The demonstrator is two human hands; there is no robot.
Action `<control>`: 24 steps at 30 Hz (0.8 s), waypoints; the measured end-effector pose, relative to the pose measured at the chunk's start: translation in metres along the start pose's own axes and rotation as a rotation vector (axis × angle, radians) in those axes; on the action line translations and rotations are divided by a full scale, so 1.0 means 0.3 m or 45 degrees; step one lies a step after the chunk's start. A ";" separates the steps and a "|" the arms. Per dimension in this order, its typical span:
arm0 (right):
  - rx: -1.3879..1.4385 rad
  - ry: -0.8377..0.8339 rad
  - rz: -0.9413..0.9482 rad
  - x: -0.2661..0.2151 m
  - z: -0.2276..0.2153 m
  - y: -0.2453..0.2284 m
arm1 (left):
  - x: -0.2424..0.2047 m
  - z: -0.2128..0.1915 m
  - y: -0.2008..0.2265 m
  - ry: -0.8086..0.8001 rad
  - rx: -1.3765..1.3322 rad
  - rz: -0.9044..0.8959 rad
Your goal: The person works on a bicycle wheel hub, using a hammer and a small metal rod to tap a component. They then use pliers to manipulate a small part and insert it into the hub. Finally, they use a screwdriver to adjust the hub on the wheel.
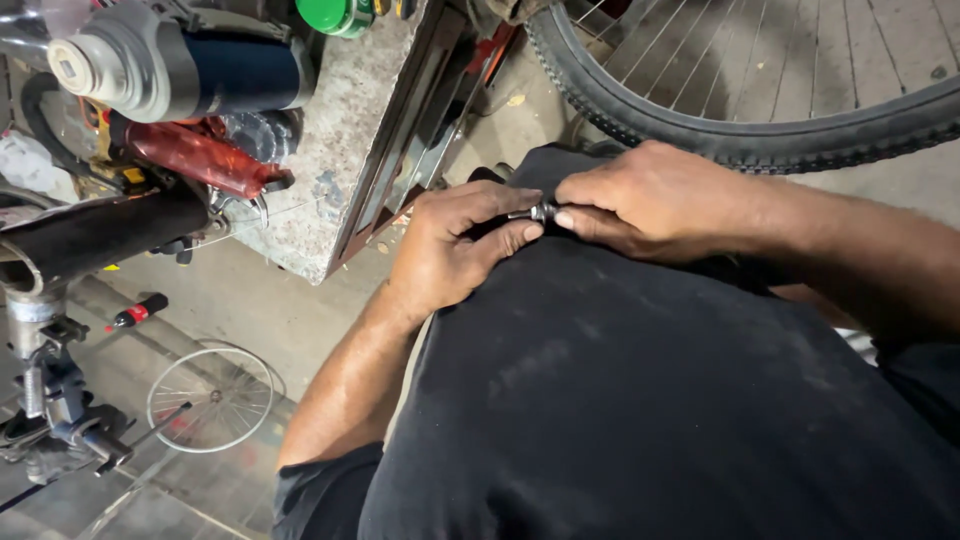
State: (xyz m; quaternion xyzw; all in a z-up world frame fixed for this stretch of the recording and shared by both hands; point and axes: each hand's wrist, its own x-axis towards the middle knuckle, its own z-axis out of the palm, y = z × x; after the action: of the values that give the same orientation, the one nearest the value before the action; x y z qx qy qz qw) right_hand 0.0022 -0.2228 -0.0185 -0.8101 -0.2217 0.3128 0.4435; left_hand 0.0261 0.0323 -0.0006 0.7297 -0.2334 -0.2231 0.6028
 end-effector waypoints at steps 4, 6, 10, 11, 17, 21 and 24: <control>-0.061 -0.002 -0.042 0.008 0.028 0.019 | -0.003 0.002 0.018 -0.024 0.026 0.011; -0.057 -0.006 -0.073 0.010 0.039 0.028 | -0.004 0.004 0.012 -0.032 0.037 0.009; -0.080 0.027 -0.106 0.010 0.039 0.021 | 0.007 0.006 0.014 -0.071 0.068 0.007; -0.076 0.025 -0.102 0.009 0.042 0.027 | 0.008 0.009 0.013 -0.073 0.065 0.003; -0.130 0.013 -0.060 0.011 0.037 0.032 | 0.019 0.011 0.003 -0.099 0.055 -0.029; -0.134 -0.008 -0.026 0.014 0.030 0.030 | 0.027 0.009 -0.005 -0.131 0.051 -0.041; -0.075 -0.032 0.006 0.014 0.029 0.038 | 0.023 0.020 -0.011 -0.118 0.084 -0.022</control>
State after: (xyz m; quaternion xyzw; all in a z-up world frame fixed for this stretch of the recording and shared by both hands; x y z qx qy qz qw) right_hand 0.0000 -0.2207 -0.0332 -0.8193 -0.2344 0.3175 0.4160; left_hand 0.0281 0.0241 -0.0051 0.7400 -0.2620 -0.2540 0.5650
